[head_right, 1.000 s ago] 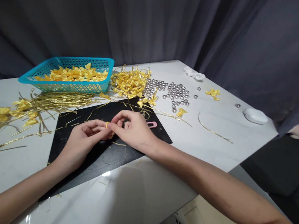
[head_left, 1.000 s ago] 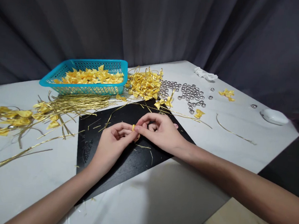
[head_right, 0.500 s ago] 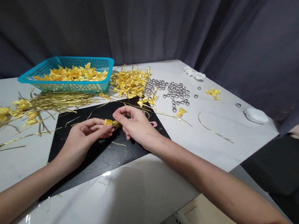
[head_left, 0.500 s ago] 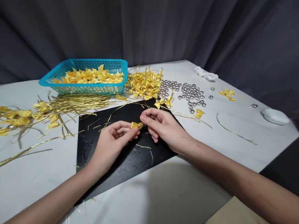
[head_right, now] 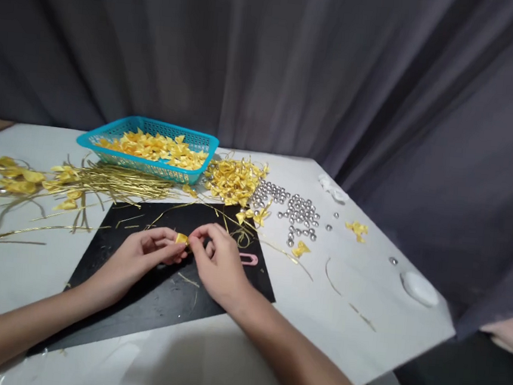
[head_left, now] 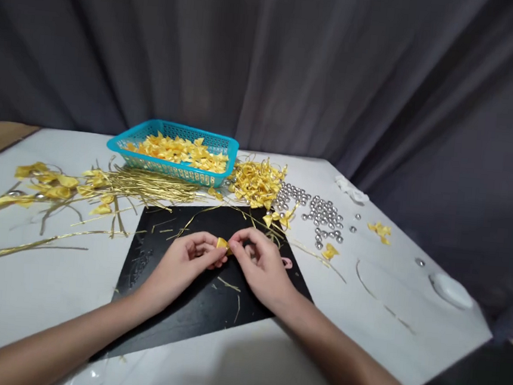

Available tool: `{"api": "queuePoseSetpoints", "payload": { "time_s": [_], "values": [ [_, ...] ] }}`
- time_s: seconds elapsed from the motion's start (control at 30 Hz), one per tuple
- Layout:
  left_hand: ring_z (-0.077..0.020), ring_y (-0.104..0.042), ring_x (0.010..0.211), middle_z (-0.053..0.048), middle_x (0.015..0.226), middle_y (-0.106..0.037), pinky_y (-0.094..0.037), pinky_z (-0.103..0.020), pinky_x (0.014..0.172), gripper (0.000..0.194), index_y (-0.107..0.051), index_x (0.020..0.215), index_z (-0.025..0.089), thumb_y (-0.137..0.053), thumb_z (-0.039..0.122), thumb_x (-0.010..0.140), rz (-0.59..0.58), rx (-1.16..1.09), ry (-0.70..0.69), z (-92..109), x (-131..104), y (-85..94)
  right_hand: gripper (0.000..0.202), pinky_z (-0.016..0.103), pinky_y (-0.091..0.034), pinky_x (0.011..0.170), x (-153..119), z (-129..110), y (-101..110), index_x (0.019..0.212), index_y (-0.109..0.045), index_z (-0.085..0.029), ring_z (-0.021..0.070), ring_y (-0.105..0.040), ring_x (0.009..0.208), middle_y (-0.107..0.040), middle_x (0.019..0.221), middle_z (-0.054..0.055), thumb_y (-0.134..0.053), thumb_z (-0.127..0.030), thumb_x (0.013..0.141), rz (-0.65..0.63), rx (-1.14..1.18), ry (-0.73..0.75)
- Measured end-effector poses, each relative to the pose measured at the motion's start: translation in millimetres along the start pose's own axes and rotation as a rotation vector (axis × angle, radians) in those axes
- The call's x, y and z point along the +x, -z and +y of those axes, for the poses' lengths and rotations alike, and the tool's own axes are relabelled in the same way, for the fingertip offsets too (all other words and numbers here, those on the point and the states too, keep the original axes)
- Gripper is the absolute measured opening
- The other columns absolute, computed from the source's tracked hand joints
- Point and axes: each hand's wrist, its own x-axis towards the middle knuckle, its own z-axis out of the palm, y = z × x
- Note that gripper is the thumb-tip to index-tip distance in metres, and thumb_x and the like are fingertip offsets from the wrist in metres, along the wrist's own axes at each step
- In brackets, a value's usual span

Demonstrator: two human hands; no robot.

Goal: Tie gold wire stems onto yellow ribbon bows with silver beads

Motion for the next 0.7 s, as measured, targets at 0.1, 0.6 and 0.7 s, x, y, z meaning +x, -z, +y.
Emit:
{"api": "queuePoseSetpoints", "payload": {
  "time_s": [0.1,0.6,0.7],
  "values": [
    [-0.0137,-0.059,0.061,-0.003,0.063,-0.065,-0.044,-0.023,0.06,0.019,-0.065,0.071,0.015,-0.07,0.033,0.069,-0.001,0.007,-0.021,0.1,-0.2,-1.0,0.014,0.019,-0.027,0.04,-0.3,0.7,-0.4,0.077,-0.055,-0.017,0.0063,-0.037,0.046,-0.05,0.064,-0.003,-0.054,-0.031,0.08,-0.036,0.029,-0.024],
    [-0.0152,-0.062,0.063,-0.003,0.065,-0.066,-0.047,-0.024,0.063,0.014,-0.066,0.069,0.017,-0.066,0.031,0.072,0.035,0.041,-0.139,-6.8,-5.9,-9.8,0.03,0.016,-0.027,0.031,-1.7,6.7,-9.1,0.08,-0.058,-0.016,0.0033,-0.033,0.036,-0.051,0.055,-0.004,-0.065,-0.043,0.07,-0.068,0.34,-0.197],
    [-0.0149,-0.062,0.065,-0.003,0.067,-0.067,-0.047,-0.024,0.065,0.012,-0.067,0.072,0.016,-0.066,0.028,0.073,0.001,0.068,-0.135,-10.6,-6.2,-8.6,0.029,0.017,-0.025,0.032,-1.3,4.8,-6.7,0.078,-0.059,-0.016,0.0027,-0.032,0.036,-0.05,0.056,-0.004,-0.067,-0.042,0.069,-0.066,0.364,-0.2]
  ]
}}
